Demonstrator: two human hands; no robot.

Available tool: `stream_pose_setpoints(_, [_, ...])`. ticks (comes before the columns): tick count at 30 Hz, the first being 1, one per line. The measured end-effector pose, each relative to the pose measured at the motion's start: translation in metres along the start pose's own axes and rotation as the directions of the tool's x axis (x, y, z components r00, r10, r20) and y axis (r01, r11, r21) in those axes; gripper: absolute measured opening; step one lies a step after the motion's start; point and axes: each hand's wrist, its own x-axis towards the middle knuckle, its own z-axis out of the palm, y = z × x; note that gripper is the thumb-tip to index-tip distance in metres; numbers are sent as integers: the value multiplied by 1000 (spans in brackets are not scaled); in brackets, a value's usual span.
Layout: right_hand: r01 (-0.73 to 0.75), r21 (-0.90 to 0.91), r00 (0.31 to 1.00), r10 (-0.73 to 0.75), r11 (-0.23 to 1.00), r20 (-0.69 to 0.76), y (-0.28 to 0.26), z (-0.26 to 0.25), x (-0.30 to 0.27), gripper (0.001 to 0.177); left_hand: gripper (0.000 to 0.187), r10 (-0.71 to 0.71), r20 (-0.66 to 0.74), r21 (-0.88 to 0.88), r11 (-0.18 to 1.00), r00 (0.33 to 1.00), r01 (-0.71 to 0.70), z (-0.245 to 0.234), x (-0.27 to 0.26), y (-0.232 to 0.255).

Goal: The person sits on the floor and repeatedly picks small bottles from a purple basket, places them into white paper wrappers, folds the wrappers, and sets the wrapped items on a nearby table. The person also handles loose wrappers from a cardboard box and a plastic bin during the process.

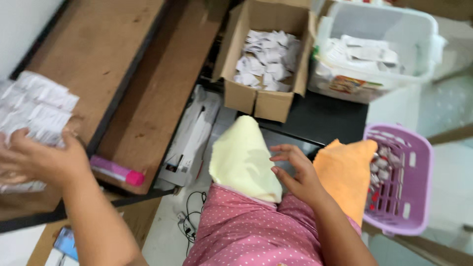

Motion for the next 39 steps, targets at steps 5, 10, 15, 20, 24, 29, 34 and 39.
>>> stream_pose_setpoints(5, [-79, -55, 983, 68, 995, -173, 30, -47, -13, 24, 44, 302, 8, -222, 930, 953, -293, 4, -50, 81])
stream_pose_setpoints(10, [-338, 21, 700, 266, 941, -663, 124, -123, -84, 5, 31, 463, 178, -500, 803, 868, -325, 16, -117, 189])
stream_pose_setpoints(15, [-527, 336, 263, 526, 780, -808, 253, -192, -179, 13, 31, 704, 222, -715, 588, 675, -379, 8, -170, 282])
stream_pose_setpoints(20, [-878, 118, 275, 691, 464, -669, 376, -195, -254, 32, 21, 801, 251, -730, 526, 544, -437, 0, -190, 343])
stream_pose_setpoints(24, [-978, 26, 155, 797, 209, -584, 432, -165, -271, 33, 17, 823, 262, -757, 499, 503, -422, 0, -193, 363])
stream_pose_setpoints(29, [-963, -270, 138, 850, -5, -509, 446, -133, -268, 70, 14, 837, 294, -741, 505, 461, -444, -1, -192, 373])
stream_pose_setpoints(34, [-973, -223, 74, 827, -63, -557, 447, -127, -256, 54, 8, 831, 309, -733, 518, 463, -441, -1, -192, 377])
stream_pose_setpoints(39, [-974, -196, 21, 823, -110, -568, 443, -130, -260, 30, 6, 840, 299, -754, 499, 453, -427, -1, -195, 377])
